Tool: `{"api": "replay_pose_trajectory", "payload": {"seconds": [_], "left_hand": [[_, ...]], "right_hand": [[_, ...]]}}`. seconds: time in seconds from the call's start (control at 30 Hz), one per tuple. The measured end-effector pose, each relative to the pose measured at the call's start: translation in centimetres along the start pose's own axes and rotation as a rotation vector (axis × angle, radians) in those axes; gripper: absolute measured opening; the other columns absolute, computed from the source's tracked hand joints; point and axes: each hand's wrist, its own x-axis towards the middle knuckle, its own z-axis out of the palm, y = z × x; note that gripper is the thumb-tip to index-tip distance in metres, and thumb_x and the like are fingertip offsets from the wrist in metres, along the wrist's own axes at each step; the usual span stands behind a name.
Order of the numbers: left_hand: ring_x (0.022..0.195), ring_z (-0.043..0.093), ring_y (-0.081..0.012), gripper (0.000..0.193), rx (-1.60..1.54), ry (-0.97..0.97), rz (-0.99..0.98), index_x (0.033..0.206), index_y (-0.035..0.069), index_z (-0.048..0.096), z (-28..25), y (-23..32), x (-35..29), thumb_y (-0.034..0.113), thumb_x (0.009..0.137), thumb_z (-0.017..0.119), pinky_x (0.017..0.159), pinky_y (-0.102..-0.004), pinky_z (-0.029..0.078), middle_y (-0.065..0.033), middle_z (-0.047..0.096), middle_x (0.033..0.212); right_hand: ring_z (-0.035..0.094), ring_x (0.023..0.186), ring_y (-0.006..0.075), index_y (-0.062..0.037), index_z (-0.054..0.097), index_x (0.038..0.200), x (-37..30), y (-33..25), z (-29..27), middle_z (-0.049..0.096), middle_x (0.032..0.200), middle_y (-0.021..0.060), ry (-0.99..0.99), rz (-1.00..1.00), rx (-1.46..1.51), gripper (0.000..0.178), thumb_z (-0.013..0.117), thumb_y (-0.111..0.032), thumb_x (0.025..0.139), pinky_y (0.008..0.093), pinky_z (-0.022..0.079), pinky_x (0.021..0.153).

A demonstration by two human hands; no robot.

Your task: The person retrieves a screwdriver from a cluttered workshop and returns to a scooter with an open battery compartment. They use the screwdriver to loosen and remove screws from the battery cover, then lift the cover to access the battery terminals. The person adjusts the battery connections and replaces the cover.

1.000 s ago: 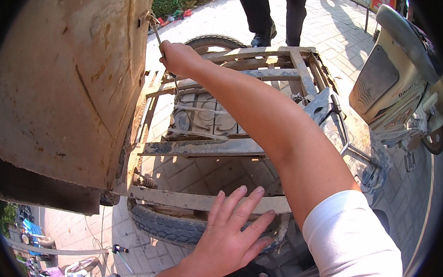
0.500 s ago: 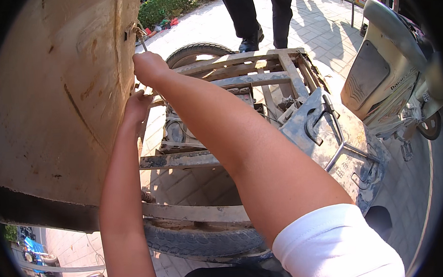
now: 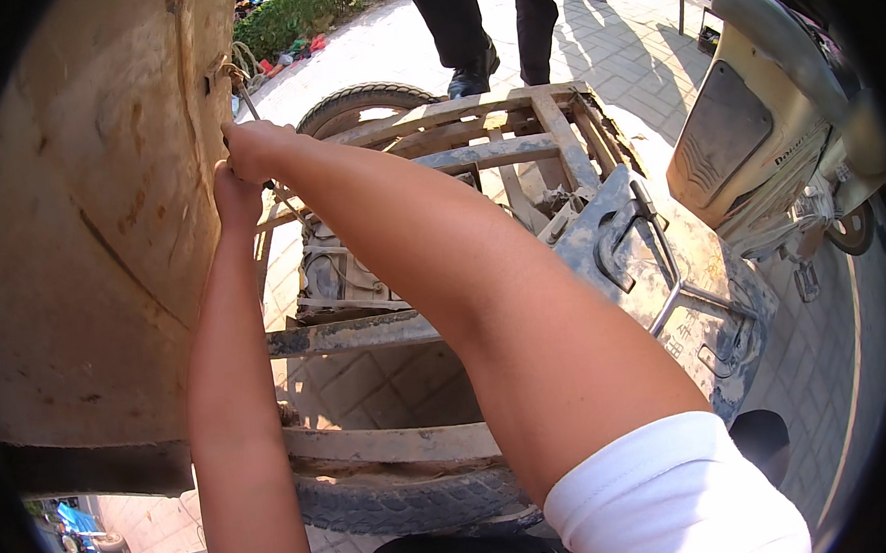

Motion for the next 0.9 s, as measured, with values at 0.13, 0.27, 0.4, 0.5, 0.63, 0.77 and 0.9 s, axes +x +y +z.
{"api": "replay_pose_trajectory", "payload": {"seconds": [0.13,0.27,0.4,0.5,0.63,0.77,0.9], "left_hand": [[0.083,0.066,-0.0278,0.044,0.006,0.138,0.016,0.097,0.002,0.058,0.7,0.5,0.3,0.036,0.079,0.078,0.075,-0.0405,0.050,-0.0126,0.068,0.088],[0.094,0.064,-0.0217,0.030,-0.216,-0.160,-0.343,0.117,0.002,0.056,-0.6,1.8,-0.5,0.022,0.094,0.062,0.084,-0.0364,0.051,-0.0101,0.063,0.105],[0.099,0.063,-0.0184,0.026,-0.442,-0.343,-0.466,0.119,0.001,0.053,-1.9,2.7,-1.4,0.013,0.097,0.060,0.091,-0.0353,0.054,-0.0097,0.062,0.110],[0.095,0.065,-0.0188,0.027,-0.348,-0.198,-0.505,0.106,0.002,0.053,-1.7,3.1,-1.8,0.017,0.092,0.070,0.084,-0.0329,0.057,-0.0112,0.064,0.103],[0.085,0.064,-0.0162,0.044,-0.246,-0.024,-0.491,0.101,0.002,0.052,-0.2,2.6,-2.6,0.035,0.085,0.078,0.082,-0.0327,0.057,-0.0087,0.066,0.093],[0.083,0.063,-0.0150,0.027,-0.383,-0.249,-0.469,0.111,-0.003,0.055,1.1,0.5,-3.7,0.016,0.094,0.065,0.071,-0.0308,0.055,-0.0077,0.062,0.093],[0.079,0.065,-0.0144,0.019,-0.444,-0.267,-0.517,0.105,-0.001,0.062,2.1,-2.1,-4.3,0.013,0.093,0.063,0.064,-0.0290,0.054,-0.0076,0.066,0.089]], "right_hand": [[0.057,0.120,0.0395,-0.0022,0.032,0.150,-5.4,-1.1,-4.2,0.060,0.126,0.0246,-0.001,-0.085,0.114,0.073,0.062,-0.032,0.091,0.0424,0.045,0.102],[0.060,0.117,0.0384,0.0041,0.045,0.140,-15.6,0.2,-13.6,0.060,0.127,0.0264,0.110,-0.320,0.176,0.063,0.063,-0.034,0.092,0.0422,0.049,0.097],[0.056,0.125,0.0256,-0.0101,0.048,0.144,-25.8,0.5,-25.1,0.057,0.136,0.0156,0.179,-0.180,0.095,0.055,0.060,-0.036,0.097,0.0416,0.045,0.103],[0.056,0.126,0.0247,-0.0128,0.052,0.141,-30.9,0.5,-31.9,0.057,0.138,0.0128,0.406,-0.069,-0.114,0.052,0.052,-0.042,0.099,0.0419,0.044,0.106],[0.056,0.126,0.0235,-0.0133,0.055,0.138,-33.7,2.0,-35.9,0.058,0.138,0.0112,0.541,0.019,-0.194,0.050,0.050,-0.044,0.099,0.0409,0.042,0.108],[0.058,0.124,0.0224,-0.0118,0.058,0.135,-35.1,2.5,-37.2,0.060,0.135,0.0108,0.561,0.031,-0.177,0.048,0.055,-0.042,0.098,0.0386,0.043,0.105],[0.059,0.121,0.0219,-0.0108,0.060,0.131,-34.9,1.4,-37.1,0.062,0.132,0.0107,0.613,0.039,-0.142,0.045,0.058,-0.041,0.097,0.0361,0.045,0.102]]}}
